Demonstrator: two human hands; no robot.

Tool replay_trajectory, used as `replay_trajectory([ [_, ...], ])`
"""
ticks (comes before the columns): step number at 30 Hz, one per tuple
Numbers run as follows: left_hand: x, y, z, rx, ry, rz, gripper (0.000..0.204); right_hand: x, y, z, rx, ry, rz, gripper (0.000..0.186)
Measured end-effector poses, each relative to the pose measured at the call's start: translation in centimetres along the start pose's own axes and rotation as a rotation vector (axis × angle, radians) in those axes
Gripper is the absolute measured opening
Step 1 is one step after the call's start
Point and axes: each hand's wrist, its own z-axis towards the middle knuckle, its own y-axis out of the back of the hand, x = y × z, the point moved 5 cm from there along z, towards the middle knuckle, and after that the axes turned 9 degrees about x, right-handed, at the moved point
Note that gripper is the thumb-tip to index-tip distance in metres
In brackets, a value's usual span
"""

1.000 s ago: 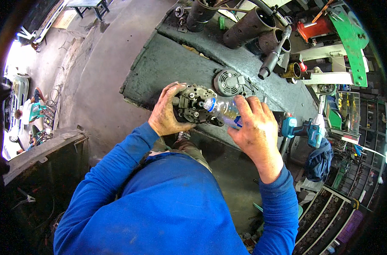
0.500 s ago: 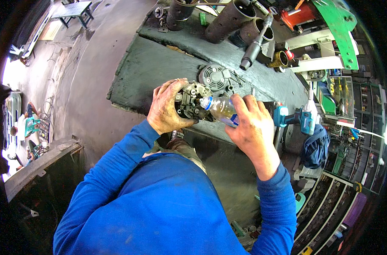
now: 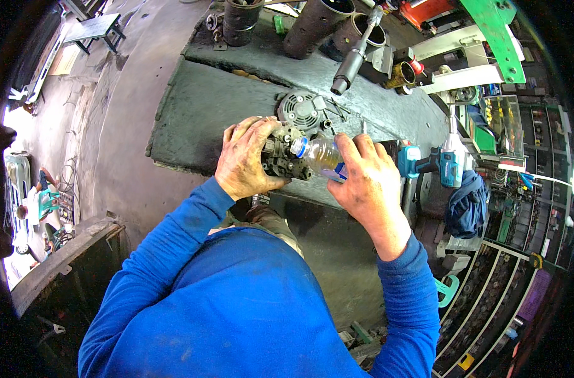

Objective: The person disassembles an alternator on a workbench using a screwdriver and an impact driver, removes bolts and a cover, then uses a hammer to tap the housing. The person pours liquid from a plastic bottle into the alternator and continues to manipulate the component.

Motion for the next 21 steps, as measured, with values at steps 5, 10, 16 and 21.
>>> replay_trajectory([
  [5,0.1,0.0,0.4,0.005,0.011,0.001,0.109,-0.4,-0.1,0.0,-0.001,-0.006,-0.010,0.064],
  [10,0.2,0.0,0.4,0.001,0.017,0.014,0.109,-0.7,-0.1,0.1,0.013,-0.009,-0.024,0.064],
  [16,0.2,-0.1,0.3,-0.010,0.014,0.007,0.107,-1.1,-0.3,0.0,0.011,-0.005,-0.029,0.066],
  [21,0.2,0.0,0.3,-0.018,0.011,-0.011,0.107,-1.2,-0.3,0.0,0.001,0.012,-0.051,0.069],
])
